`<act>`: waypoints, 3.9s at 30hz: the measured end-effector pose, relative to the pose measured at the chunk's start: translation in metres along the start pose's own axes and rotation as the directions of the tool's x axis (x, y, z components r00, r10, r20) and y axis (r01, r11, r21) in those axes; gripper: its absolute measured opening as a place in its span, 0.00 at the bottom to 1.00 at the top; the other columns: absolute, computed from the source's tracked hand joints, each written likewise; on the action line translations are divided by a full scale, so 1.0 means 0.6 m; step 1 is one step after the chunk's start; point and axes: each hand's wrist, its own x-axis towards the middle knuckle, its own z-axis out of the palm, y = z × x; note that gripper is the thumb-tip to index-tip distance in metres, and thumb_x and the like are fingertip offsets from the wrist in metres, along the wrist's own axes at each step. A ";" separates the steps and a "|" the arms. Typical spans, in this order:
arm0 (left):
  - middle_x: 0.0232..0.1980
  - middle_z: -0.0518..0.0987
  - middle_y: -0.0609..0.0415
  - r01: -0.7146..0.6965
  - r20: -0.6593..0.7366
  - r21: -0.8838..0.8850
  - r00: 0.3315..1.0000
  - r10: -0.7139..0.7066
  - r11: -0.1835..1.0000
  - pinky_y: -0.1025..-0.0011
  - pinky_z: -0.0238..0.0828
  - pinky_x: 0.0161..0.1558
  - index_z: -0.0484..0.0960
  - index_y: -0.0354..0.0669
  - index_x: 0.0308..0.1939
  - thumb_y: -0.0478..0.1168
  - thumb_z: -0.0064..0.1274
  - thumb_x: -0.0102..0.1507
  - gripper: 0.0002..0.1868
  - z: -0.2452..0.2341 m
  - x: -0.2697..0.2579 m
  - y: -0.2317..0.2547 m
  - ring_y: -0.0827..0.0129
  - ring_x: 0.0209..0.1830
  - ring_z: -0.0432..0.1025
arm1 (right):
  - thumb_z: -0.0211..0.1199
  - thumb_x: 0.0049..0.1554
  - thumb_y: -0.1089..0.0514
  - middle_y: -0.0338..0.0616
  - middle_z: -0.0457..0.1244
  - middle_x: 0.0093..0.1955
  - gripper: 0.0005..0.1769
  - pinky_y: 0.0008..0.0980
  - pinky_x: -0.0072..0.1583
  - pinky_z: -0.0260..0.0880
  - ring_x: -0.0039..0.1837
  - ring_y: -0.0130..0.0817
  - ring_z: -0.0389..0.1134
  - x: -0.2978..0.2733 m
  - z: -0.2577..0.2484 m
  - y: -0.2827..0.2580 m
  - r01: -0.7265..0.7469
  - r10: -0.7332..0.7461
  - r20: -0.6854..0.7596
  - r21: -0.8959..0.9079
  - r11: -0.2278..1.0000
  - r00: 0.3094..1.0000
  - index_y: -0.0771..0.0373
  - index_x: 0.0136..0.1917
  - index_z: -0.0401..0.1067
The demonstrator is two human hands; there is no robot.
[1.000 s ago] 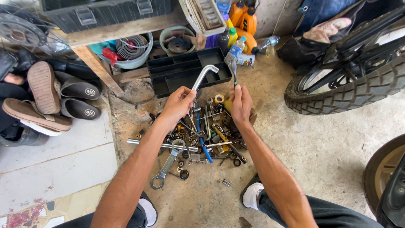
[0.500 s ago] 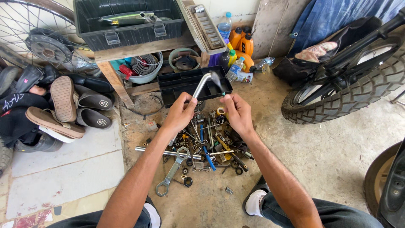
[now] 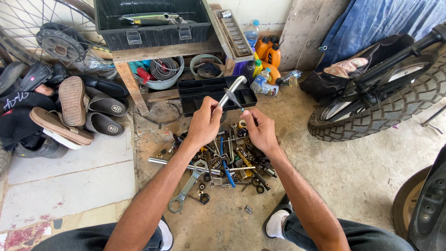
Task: The person cleans and organizes mechanical parts, using a cloth to wipe a metal component and placing several items into a plastic tray.
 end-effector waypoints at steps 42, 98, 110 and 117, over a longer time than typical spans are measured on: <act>0.36 0.74 0.54 -0.463 -0.033 0.630 0.787 0.617 0.624 0.66 0.68 0.29 0.70 0.41 0.41 0.38 0.60 0.67 0.12 -0.035 -0.004 0.014 0.67 0.29 0.70 | 0.58 0.69 0.49 0.43 0.66 0.34 0.17 0.34 0.40 0.66 0.36 0.31 0.67 0.054 -0.106 -0.025 0.223 -0.268 -0.128 -0.283 0.933 0.955 0.63 0.47 0.74; 0.36 0.72 0.57 -0.357 -0.162 0.766 0.697 0.698 0.534 0.64 0.66 0.37 0.81 0.39 0.39 0.35 0.64 0.64 0.06 -0.067 0.000 0.019 0.65 0.38 0.67 | 0.61 0.67 0.49 0.46 0.69 0.40 0.15 0.42 0.41 0.69 0.40 0.44 0.71 0.037 -0.048 -0.042 0.201 -0.304 -0.228 -0.387 0.900 0.925 0.61 0.47 0.76; 0.35 0.73 0.54 -0.348 -0.158 0.749 0.731 0.663 0.563 0.64 0.67 0.36 0.78 0.38 0.37 0.36 0.64 0.64 0.09 -0.060 0.000 0.018 0.64 0.36 0.68 | 0.59 0.68 0.47 0.34 0.62 0.27 0.17 0.30 0.27 0.53 0.26 0.20 0.56 0.046 -0.021 0.012 0.081 -0.125 -0.122 -0.314 0.946 0.985 0.59 0.43 0.75; 0.38 0.75 0.49 -0.404 -0.228 0.611 0.734 0.640 0.681 0.61 0.72 0.41 0.74 0.36 0.38 0.32 0.65 0.61 0.12 -0.054 -0.005 0.013 0.58 0.41 0.71 | 0.55 0.68 0.46 0.30 0.61 0.27 0.18 0.23 0.27 0.54 0.26 0.16 0.55 -0.013 0.051 -0.016 0.146 -0.144 0.063 -0.029 0.989 0.988 0.59 0.45 0.76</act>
